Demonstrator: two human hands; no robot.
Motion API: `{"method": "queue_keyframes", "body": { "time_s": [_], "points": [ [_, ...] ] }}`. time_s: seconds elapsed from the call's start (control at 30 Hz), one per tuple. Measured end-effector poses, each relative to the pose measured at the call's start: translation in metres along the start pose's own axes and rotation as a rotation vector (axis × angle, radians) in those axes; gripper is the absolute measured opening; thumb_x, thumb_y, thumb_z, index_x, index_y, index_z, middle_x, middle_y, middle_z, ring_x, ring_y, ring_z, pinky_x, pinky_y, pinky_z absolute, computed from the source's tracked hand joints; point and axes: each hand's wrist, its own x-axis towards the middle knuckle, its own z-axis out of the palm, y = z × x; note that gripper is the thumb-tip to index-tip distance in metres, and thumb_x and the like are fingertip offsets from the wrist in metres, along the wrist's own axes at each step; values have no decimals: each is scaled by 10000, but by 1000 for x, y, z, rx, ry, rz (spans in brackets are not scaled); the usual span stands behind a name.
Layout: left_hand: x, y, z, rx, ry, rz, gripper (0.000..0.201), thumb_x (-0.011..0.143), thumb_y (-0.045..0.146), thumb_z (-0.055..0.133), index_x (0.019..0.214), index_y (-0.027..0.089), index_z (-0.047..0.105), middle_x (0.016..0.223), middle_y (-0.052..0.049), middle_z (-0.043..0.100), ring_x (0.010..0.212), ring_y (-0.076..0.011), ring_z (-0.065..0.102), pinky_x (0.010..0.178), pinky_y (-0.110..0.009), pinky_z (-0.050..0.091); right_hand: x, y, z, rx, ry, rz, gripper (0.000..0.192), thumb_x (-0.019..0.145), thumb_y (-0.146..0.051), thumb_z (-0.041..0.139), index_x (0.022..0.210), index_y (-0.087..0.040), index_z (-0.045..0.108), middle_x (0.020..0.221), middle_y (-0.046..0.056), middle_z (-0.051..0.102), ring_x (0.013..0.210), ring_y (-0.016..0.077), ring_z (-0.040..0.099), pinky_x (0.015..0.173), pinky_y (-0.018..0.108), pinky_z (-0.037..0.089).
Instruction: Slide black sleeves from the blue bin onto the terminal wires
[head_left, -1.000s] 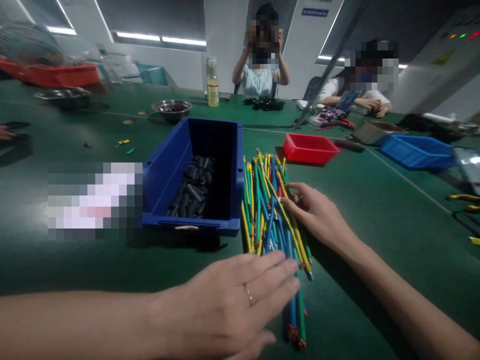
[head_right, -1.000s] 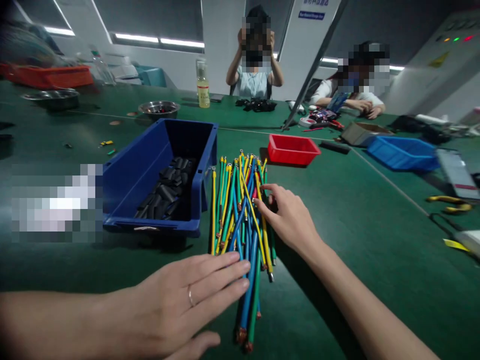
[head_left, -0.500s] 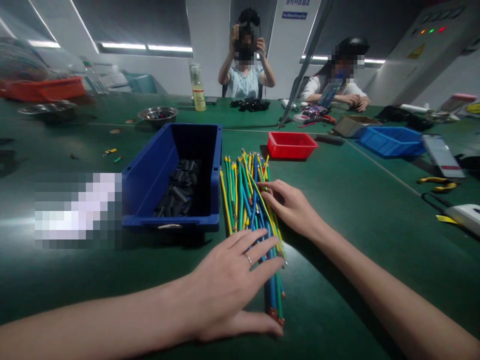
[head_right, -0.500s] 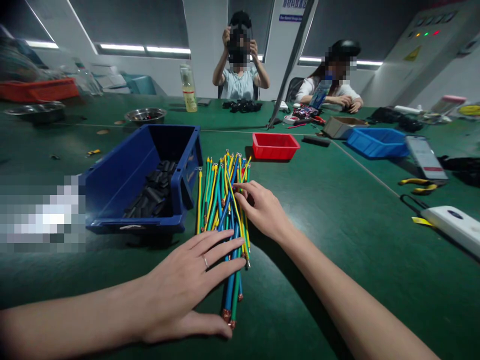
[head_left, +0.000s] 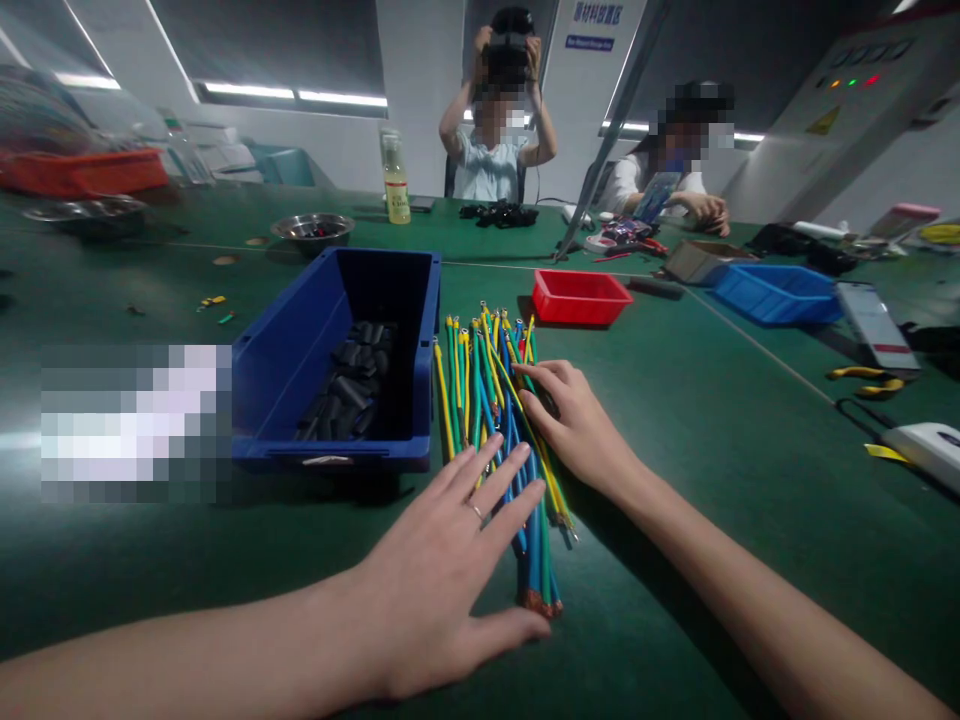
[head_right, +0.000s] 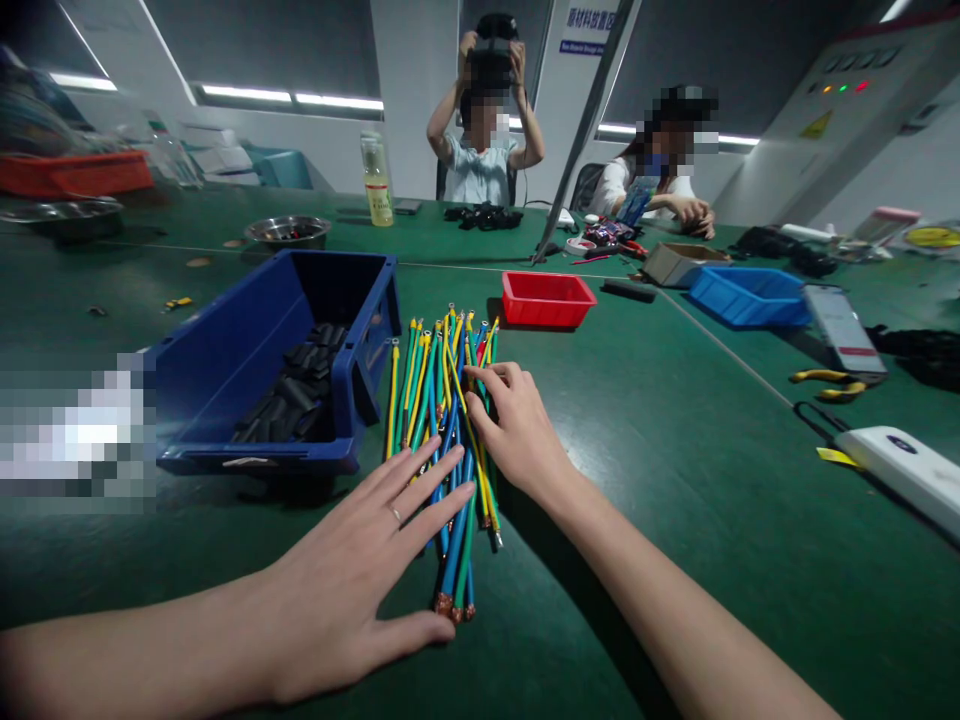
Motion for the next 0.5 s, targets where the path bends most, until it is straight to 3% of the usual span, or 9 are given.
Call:
{"method": "queue_keyframes", "body": {
  "time_s": [0.2, 0.27, 0.4, 0.5],
  "points": [
    [-2, -1, -5, 35, -5, 58, 840, 919, 615, 568, 1559, 153, 282, 1654, -138, 240, 1539, -341, 212, 1237, -555, 284, 0, 2, -6, 12, -46, -60, 396, 977, -411, 489, 1315, -237, 597, 1232, 111, 584, 1190, 267, 536, 1037, 473, 448],
    [-3, -1, -6, 71, -5, 114, 802, 948, 582, 542, 1552, 122, 287, 1639, -123, 287, 1531, -337, 234, 1241, -533, 289, 0, -1, -9, 44, -87, -45, 418, 965, -429, 518, 1330, -239, 593, 1201, 100, 590, 1101, 244, 578, 966, 432, 487],
    [-6, -1, -3, 144, 40, 192, 754, 953, 533, 562, 1515, 80, 346, 1601, -121, 380, 1506, -357, 291, 1229, -502, 329, 2, -6, -10, 166, -137, 59, 421, 942, -422, 555, 1303, -218, 627, 1034, 61, 621, 791, 162, 572, 758, 349, 501],
    [-8, -1, 0, 169, 115, 202, 607, 1004, 473, 489, 1488, 118, 396, 1587, -96, 419, 1498, -321, 331, 1234, -468, 333, 6, -4, -8, 417, -113, 197, 461, 866, -440, 637, 1243, -174, 648, 883, 21, 614, 710, 135, 546, 679, 309, 472]
  ]
}}
